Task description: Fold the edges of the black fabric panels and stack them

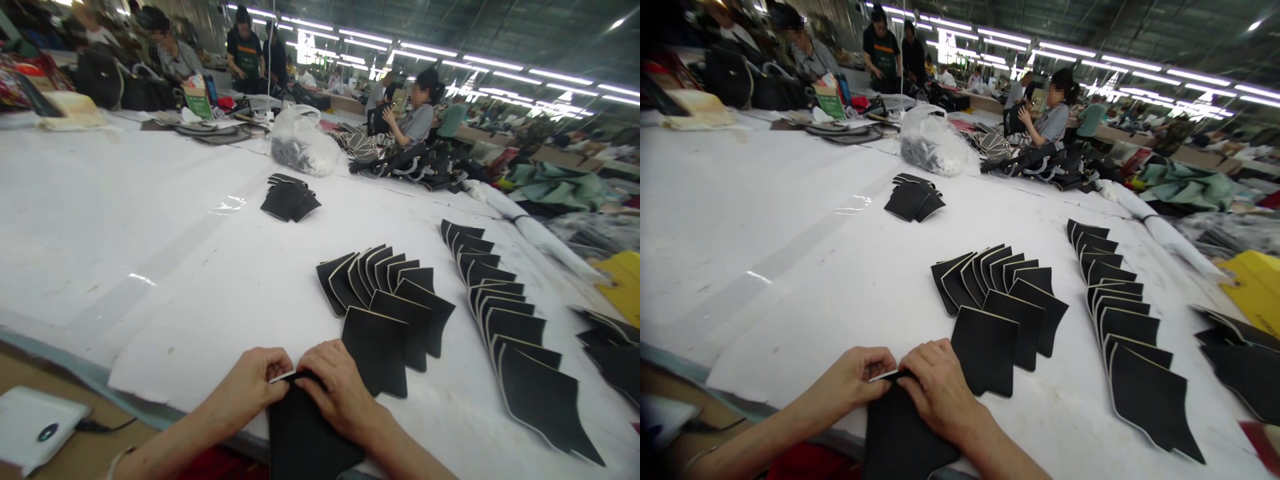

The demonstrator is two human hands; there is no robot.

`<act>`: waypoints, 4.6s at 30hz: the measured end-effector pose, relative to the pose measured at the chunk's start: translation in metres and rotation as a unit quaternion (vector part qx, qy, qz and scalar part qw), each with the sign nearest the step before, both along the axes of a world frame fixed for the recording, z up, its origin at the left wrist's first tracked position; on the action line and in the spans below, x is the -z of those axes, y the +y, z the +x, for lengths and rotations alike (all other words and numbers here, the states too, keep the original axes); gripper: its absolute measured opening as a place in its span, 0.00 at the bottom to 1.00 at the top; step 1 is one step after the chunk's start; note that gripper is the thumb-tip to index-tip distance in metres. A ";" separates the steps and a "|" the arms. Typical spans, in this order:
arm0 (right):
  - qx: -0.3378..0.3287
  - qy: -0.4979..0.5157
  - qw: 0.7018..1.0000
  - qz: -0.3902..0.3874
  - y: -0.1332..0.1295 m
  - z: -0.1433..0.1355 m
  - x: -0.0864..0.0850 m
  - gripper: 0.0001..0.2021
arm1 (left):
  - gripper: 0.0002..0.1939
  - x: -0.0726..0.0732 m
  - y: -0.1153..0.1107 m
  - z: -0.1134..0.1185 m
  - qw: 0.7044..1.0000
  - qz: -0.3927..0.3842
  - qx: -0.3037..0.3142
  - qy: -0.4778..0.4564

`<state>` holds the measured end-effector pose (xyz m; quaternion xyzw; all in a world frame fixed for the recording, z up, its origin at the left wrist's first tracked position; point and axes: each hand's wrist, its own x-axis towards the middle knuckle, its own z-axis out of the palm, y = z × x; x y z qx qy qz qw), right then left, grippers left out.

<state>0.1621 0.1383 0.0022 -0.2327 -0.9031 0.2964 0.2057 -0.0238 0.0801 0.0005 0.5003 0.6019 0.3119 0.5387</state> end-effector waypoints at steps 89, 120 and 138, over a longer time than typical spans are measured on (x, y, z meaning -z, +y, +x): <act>-0.041 -0.048 0.998 -0.019 -0.039 0.021 -0.013 0.05 | 0.11 -0.034 -0.030 0.011 0.977 0.056 0.174 0.110; -0.013 -0.044 0.976 -0.215 -0.020 0.056 -0.018 0.02 | 0.13 -0.033 -0.030 0.017 0.974 0.030 0.186 0.126; -0.008 -0.047 0.978 -0.202 -0.022 0.050 -0.007 0.16 | 0.12 -0.032 -0.020 0.029 0.968 0.050 0.197 0.146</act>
